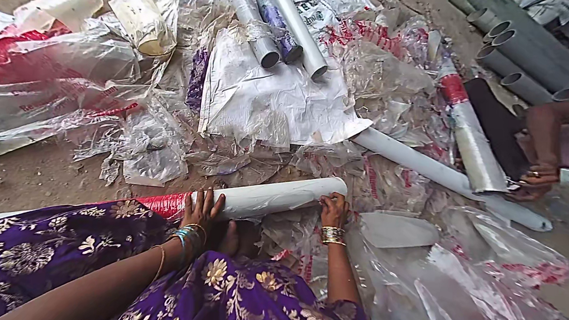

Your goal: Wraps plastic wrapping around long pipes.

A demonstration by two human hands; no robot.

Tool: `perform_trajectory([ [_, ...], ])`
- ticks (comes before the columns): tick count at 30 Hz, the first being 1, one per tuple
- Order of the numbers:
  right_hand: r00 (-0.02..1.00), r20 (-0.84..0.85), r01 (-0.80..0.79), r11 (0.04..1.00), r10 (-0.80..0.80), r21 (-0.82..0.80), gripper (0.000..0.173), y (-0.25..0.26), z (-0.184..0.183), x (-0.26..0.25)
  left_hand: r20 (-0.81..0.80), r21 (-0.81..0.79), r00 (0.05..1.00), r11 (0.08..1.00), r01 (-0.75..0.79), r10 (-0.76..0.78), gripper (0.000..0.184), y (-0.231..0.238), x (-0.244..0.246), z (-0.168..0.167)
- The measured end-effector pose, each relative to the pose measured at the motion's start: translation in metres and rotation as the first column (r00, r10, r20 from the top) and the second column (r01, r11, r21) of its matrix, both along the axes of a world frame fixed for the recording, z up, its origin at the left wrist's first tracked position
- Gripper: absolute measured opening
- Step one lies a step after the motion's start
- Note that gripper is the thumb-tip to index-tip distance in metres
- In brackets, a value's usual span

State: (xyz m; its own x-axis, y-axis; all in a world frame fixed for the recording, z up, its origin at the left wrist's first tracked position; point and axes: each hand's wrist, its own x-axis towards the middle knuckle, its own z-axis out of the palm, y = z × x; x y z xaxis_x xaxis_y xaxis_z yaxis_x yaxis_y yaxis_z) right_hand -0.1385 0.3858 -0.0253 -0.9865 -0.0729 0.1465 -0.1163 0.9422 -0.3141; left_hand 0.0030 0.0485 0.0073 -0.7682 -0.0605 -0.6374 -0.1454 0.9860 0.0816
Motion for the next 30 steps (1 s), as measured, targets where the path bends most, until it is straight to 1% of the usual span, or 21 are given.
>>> perform_trajectory([
  [3,0.998,0.041,0.037,0.999,-0.037,-0.008,0.017,-0.001,0.003,0.007,0.006,0.028,1.0,1.0,-0.008,0.008,0.074,-0.002,0.0,0.002],
  [5,0.998,0.036,0.052,0.998,-0.051,-0.029,0.016,0.0,0.005,0.012,0.03,0.06,0.999,0.998,-0.025,0.023,0.075,-0.003,0.0,0.006],
  [8,0.998,-0.013,0.06,0.996,-0.061,-0.068,0.014,0.001,0.004,0.015,0.029,0.073,0.999,0.997,-0.033,0.031,0.075,-0.006,-0.001,0.008],
  [13,0.991,-0.132,-0.024,0.999,0.018,-0.049,0.017,-0.006,0.011,0.013,0.044,0.093,0.998,0.995,-0.044,0.04,0.075,-0.006,-0.003,0.007],
  [15,0.994,-0.111,-0.027,0.999,0.024,-0.025,0.018,-0.013,0.007,0.011,0.044,0.092,0.998,0.995,-0.041,0.037,0.076,-0.006,-0.002,0.005],
  [17,0.998,-0.059,0.022,1.0,-0.023,-0.016,0.014,-0.018,0.004,0.008,0.052,0.076,0.998,0.997,-0.033,0.029,0.077,-0.005,-0.003,0.005],
  [19,0.998,-0.05,0.046,0.998,-0.048,-0.034,0.011,-0.022,0.003,0.006,0.058,0.07,0.998,0.997,-0.035,0.031,0.077,-0.004,-0.004,0.006],
  [25,1.0,-0.01,-0.015,0.996,0.015,-0.084,0.016,-0.011,0.0,0.007,0.057,0.073,0.998,0.996,-0.042,0.038,0.076,-0.004,-0.004,0.01],
  [30,1.0,-0.007,-0.03,0.992,0.029,-0.12,0.017,-0.003,-0.001,0.017,0.09,0.09,0.996,0.995,-0.035,0.027,0.078,-0.006,-0.005,0.013],
])
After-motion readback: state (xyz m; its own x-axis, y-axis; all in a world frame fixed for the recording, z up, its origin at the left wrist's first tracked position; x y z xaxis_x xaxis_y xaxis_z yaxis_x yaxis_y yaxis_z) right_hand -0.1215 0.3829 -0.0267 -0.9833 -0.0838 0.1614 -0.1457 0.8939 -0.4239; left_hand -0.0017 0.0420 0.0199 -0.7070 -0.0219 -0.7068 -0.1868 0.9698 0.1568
